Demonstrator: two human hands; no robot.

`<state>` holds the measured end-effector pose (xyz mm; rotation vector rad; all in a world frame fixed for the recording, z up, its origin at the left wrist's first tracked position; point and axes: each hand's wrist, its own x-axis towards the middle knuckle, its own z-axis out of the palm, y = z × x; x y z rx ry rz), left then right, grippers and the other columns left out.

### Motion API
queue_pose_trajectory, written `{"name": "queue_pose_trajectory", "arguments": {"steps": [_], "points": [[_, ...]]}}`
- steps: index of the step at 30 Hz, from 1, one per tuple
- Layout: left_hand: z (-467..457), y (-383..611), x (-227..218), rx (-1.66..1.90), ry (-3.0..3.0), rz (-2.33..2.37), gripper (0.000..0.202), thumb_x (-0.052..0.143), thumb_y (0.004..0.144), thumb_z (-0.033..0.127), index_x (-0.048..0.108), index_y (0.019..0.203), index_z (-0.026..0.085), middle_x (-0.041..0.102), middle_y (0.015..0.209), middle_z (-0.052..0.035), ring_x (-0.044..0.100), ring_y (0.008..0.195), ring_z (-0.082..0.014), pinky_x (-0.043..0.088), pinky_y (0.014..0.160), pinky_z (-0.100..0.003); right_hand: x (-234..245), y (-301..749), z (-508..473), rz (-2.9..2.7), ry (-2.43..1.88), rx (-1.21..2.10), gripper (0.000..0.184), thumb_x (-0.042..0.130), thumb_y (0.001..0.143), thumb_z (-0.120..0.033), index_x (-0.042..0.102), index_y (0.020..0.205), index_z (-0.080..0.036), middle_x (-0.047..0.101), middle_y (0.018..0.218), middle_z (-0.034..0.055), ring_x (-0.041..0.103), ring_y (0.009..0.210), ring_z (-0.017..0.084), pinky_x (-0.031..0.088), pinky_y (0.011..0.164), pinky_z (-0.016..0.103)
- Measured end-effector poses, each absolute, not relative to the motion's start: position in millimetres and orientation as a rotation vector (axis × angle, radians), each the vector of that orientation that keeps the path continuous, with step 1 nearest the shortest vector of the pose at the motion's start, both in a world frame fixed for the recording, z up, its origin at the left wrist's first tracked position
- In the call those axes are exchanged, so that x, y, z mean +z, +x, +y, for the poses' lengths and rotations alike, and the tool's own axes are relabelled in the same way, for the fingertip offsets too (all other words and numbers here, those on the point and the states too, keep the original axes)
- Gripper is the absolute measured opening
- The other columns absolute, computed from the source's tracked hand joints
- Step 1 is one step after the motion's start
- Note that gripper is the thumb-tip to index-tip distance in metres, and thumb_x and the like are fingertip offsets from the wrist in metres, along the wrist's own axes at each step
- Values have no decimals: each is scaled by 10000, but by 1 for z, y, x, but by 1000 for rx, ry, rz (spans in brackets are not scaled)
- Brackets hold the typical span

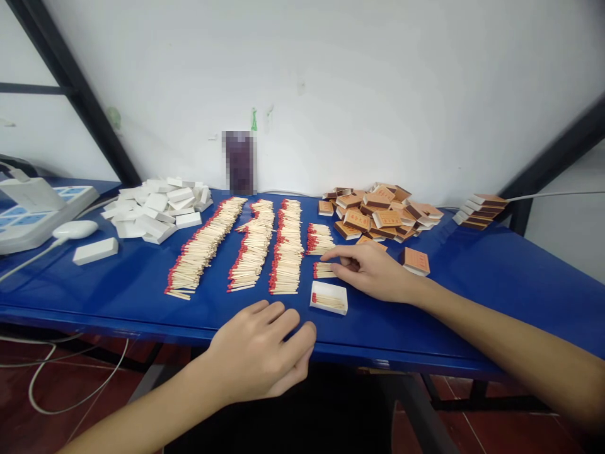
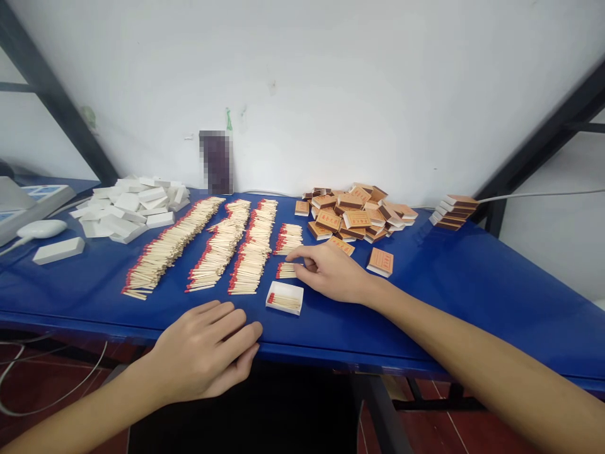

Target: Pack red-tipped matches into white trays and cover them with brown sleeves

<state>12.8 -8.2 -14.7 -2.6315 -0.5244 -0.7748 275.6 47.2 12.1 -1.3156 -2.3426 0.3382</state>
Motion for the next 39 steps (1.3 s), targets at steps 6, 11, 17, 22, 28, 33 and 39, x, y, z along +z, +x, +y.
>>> {"name": "queue_pose_trajectory", "arguments": {"steps": [6, 11, 17, 22, 28, 33, 39], "points": [[-9, 13, -14, -782, -2636, -521, 102, 529, 902, 221, 618, 918, 175, 510, 702, 6, 488, 636, -182, 399, 580, -321, 16, 276, 48, -2363, -1386, 397, 308, 588, 914, -402, 732, 1114, -216, 445, 552, -62, 392, 481, 100, 281, 500, 241], [-8, 13, -14, -779, -2636, -520, 98, 529, 904, 225, 614, 905, 176, 507, 701, 6, 481, 631, -179, 391, 575, -318, 18, 276, 47, -2336, -1420, 496, 408, 620, 887, -544, 739, 1099, -217, 455, 543, -60, 396, 486, 102, 287, 492, 242], [-8, 13, -15, -771, -2636, -519, 96, 532, 900, 224, 612, 912, 174, 505, 704, 6, 494, 641, -180, 400, 581, -320, 18, 275, 47, -2337, -1400, 513, 354, 621, 896, -528, 764, 1020, -229, 469, 553, -52, 383, 490, 96, 272, 487, 241], [-9, 12, -15, -769, -2630, -523, 102, 527, 902, 226, 614, 917, 175, 512, 709, 5, 504, 645, -183, 409, 582, -324, 18, 273, 46, -2325, -1391, 522, 360, 605, 905, -534, 772, 994, -228, 449, 541, -53, 373, 484, 96, 264, 485, 243], [-9, 13, -15, -777, -2628, -528, 99, 526, 901, 223, 613, 912, 176, 516, 707, 6, 508, 643, -179, 410, 587, -320, 19, 271, 45, -2309, -1382, 559, 363, 599, 908, -543, 777, 934, -228, 426, 530, -54, 353, 484, 96, 247, 483, 249], [-9, 14, -15, -769, -2634, -523, 101, 529, 898, 224, 613, 920, 173, 517, 711, 5, 509, 648, -180, 411, 588, -320, 18, 271, 45, -2307, -1359, 545, 342, 617, 905, -525, 771, 913, -220, 398, 528, -60, 338, 486, 96, 242, 483, 254], [-8, 13, -15, -764, -2634, -529, 107, 527, 901, 232, 614, 922, 175, 514, 714, 5, 507, 649, -181, 412, 586, -321, 21, 270, 45, -2327, -1339, 539, 337, 608, 919, -512, 760, 898, -212, 394, 557, -56, 357, 510, 101, 261, 500, 255]]}}
